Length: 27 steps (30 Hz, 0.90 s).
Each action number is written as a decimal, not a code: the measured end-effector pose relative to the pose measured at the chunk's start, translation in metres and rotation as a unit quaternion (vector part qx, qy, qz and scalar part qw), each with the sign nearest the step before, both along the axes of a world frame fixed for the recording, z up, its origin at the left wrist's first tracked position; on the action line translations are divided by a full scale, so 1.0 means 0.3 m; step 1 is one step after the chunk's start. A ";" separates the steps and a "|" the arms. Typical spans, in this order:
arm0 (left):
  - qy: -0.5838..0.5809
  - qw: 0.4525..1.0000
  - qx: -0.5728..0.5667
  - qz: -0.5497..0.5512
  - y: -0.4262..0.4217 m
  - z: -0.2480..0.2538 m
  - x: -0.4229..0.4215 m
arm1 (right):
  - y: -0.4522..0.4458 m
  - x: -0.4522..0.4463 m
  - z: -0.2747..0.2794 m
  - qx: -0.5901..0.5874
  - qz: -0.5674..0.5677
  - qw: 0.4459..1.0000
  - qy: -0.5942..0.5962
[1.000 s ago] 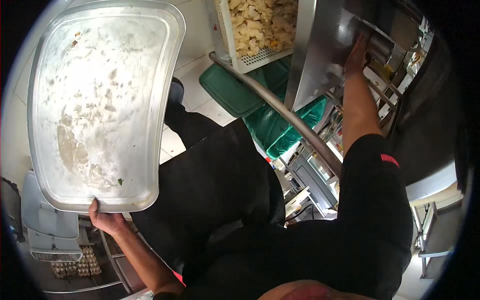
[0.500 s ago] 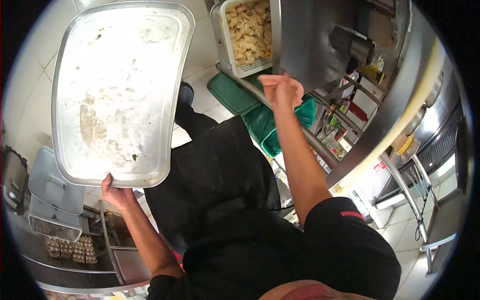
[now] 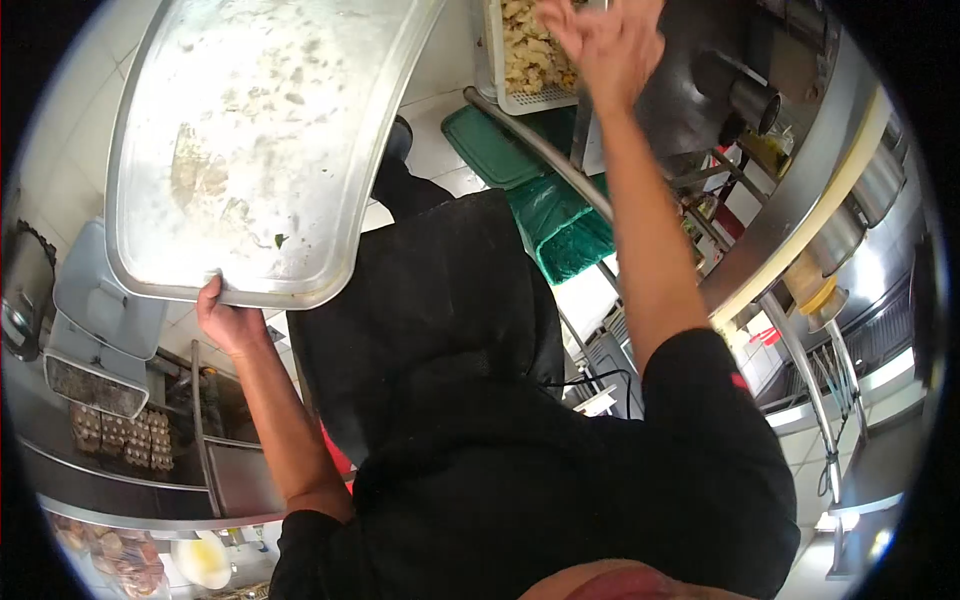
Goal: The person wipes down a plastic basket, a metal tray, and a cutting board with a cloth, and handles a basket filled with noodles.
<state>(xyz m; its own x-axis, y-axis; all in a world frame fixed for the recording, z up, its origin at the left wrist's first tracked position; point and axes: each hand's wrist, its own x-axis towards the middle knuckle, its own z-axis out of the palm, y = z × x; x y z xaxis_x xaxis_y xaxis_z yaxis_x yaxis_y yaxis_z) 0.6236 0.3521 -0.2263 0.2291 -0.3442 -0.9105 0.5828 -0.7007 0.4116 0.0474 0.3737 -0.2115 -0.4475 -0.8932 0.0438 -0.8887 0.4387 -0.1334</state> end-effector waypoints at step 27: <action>-0.022 0.999 -0.033 -0.005 0.035 0.045 0.051 | 0.269 -0.004 0.064 0.143 -0.057 0.987 0.042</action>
